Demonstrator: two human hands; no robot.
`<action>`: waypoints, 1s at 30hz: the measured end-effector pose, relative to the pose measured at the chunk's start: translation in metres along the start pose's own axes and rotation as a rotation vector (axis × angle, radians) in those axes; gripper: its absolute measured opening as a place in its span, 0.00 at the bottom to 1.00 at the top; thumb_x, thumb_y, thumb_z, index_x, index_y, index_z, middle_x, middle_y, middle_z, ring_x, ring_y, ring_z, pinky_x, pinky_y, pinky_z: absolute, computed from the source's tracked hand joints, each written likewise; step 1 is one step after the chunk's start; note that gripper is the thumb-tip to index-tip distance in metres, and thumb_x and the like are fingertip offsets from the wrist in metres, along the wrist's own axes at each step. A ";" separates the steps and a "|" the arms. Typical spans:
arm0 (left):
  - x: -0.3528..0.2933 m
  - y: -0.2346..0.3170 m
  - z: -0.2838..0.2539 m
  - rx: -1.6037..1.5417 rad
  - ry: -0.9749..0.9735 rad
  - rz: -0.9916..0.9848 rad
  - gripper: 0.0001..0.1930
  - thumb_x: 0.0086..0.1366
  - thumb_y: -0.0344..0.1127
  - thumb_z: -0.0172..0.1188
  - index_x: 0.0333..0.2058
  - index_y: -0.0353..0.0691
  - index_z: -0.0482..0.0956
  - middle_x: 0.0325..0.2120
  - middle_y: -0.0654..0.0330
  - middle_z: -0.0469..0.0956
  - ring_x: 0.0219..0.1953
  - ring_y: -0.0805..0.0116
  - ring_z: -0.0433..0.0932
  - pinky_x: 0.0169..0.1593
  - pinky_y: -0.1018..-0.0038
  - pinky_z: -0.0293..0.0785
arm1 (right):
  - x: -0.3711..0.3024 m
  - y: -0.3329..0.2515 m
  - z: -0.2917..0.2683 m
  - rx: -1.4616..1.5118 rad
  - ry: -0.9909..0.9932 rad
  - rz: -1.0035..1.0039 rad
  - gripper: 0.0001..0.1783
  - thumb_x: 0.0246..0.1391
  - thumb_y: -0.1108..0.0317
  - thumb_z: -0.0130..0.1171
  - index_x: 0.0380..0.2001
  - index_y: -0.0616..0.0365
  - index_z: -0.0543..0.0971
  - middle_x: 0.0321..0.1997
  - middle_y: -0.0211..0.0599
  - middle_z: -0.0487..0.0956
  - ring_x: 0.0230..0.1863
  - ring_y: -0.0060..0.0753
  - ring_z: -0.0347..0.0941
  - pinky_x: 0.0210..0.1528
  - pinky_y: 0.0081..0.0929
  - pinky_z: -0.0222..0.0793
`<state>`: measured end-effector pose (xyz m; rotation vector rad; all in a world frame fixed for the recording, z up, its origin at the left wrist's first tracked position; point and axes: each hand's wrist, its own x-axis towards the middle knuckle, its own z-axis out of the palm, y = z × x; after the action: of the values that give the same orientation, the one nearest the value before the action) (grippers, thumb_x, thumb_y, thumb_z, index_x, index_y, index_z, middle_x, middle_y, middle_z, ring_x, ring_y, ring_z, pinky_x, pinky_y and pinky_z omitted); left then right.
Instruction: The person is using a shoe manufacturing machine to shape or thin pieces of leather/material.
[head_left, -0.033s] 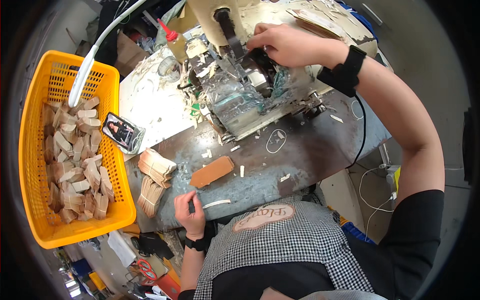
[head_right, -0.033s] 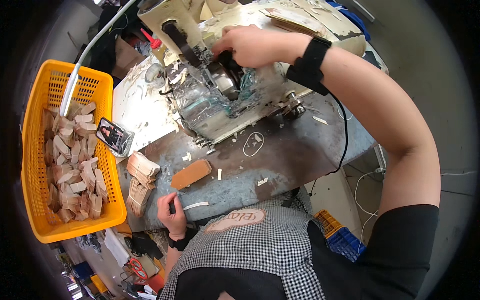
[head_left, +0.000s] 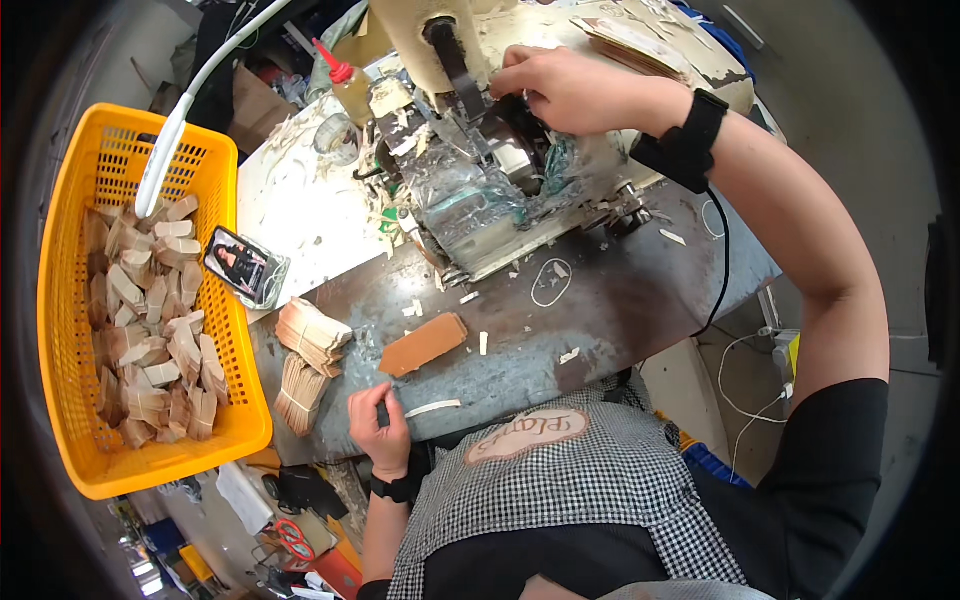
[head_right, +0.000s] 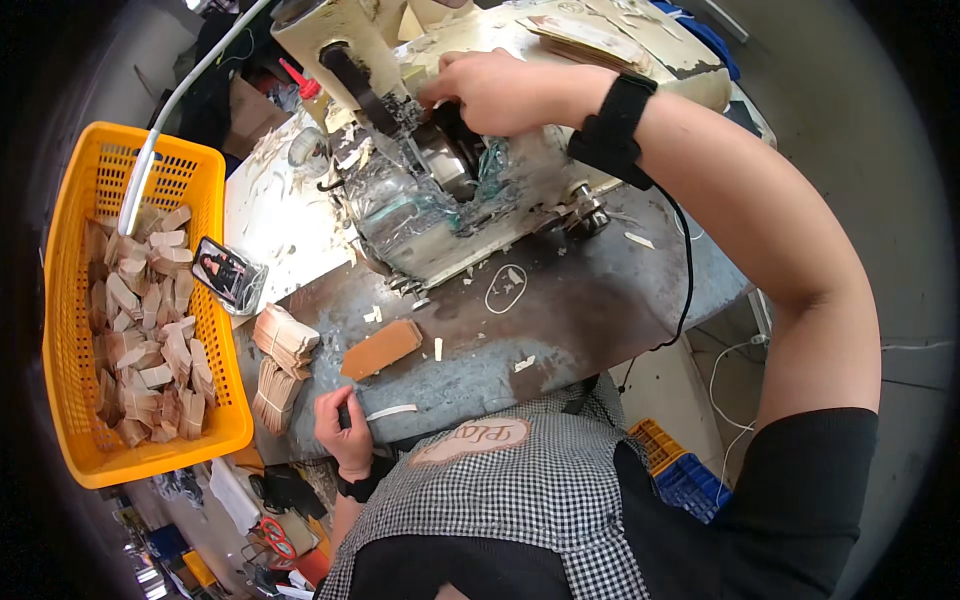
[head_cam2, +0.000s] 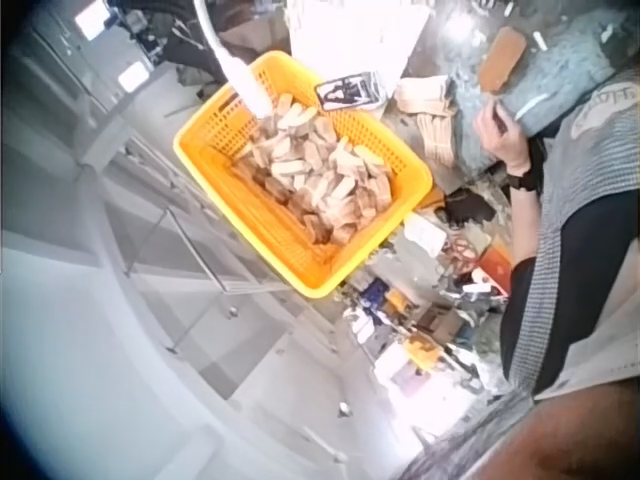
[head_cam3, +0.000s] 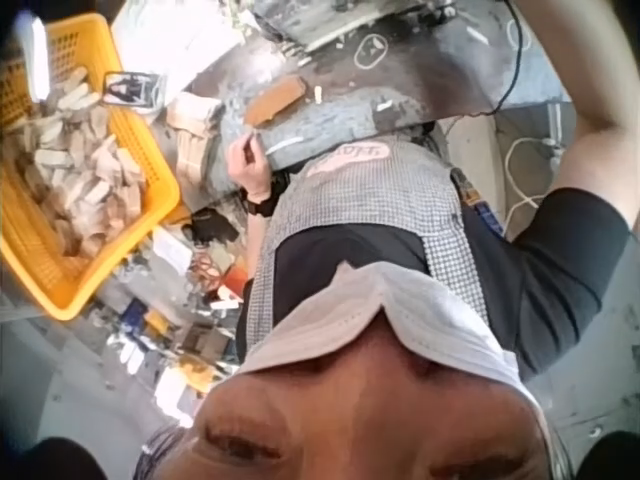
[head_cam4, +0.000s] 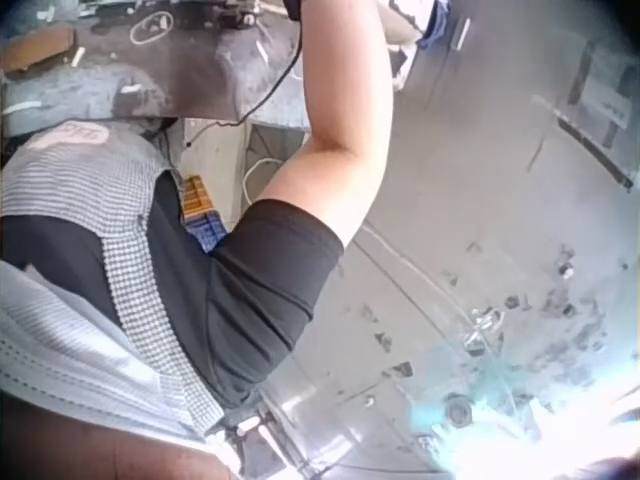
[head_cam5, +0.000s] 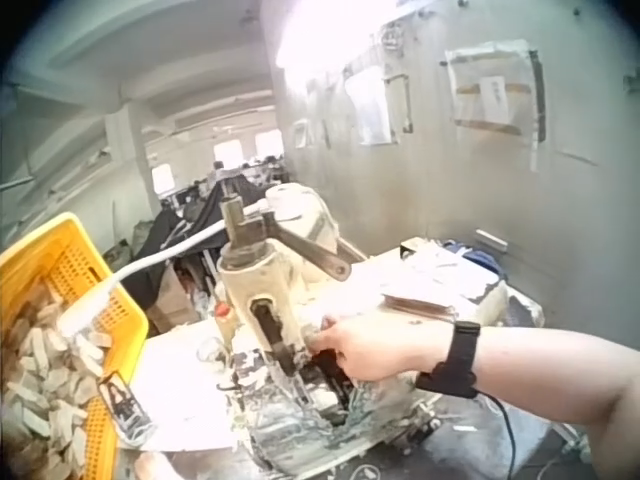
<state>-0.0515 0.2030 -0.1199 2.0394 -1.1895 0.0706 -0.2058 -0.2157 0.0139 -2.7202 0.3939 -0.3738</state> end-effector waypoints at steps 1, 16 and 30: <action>0.000 0.000 0.001 0.002 0.009 0.003 0.07 0.54 0.20 0.59 0.33 0.35 0.78 0.28 0.55 0.77 0.32 0.57 0.74 0.38 0.69 0.70 | -0.001 0.003 0.001 0.000 0.003 0.007 0.22 0.46 0.82 0.45 0.45 0.57 0.77 0.43 0.43 0.71 0.44 0.47 0.72 0.48 0.38 0.66; 0.000 0.001 0.003 0.021 -0.013 0.000 0.07 0.56 0.20 0.58 0.34 0.33 0.78 0.30 0.53 0.76 0.32 0.59 0.74 0.39 0.71 0.71 | -0.002 0.002 0.000 0.149 -0.066 0.114 0.25 0.47 0.79 0.47 0.50 0.51 0.78 0.42 0.41 0.74 0.43 0.42 0.73 0.49 0.33 0.67; 0.002 0.002 0.008 0.069 -0.014 0.016 0.06 0.57 0.20 0.58 0.35 0.32 0.78 0.29 0.54 0.75 0.30 0.62 0.74 0.37 0.72 0.71 | 0.015 0.008 -0.007 0.373 -0.148 0.012 0.14 0.43 0.75 0.48 0.33 0.58 0.80 0.34 0.35 0.82 0.38 0.31 0.75 0.38 0.29 0.69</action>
<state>-0.0542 0.1959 -0.1235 2.0936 -1.2278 0.1072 -0.1954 -0.2295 0.0203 -2.3613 0.2691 -0.2151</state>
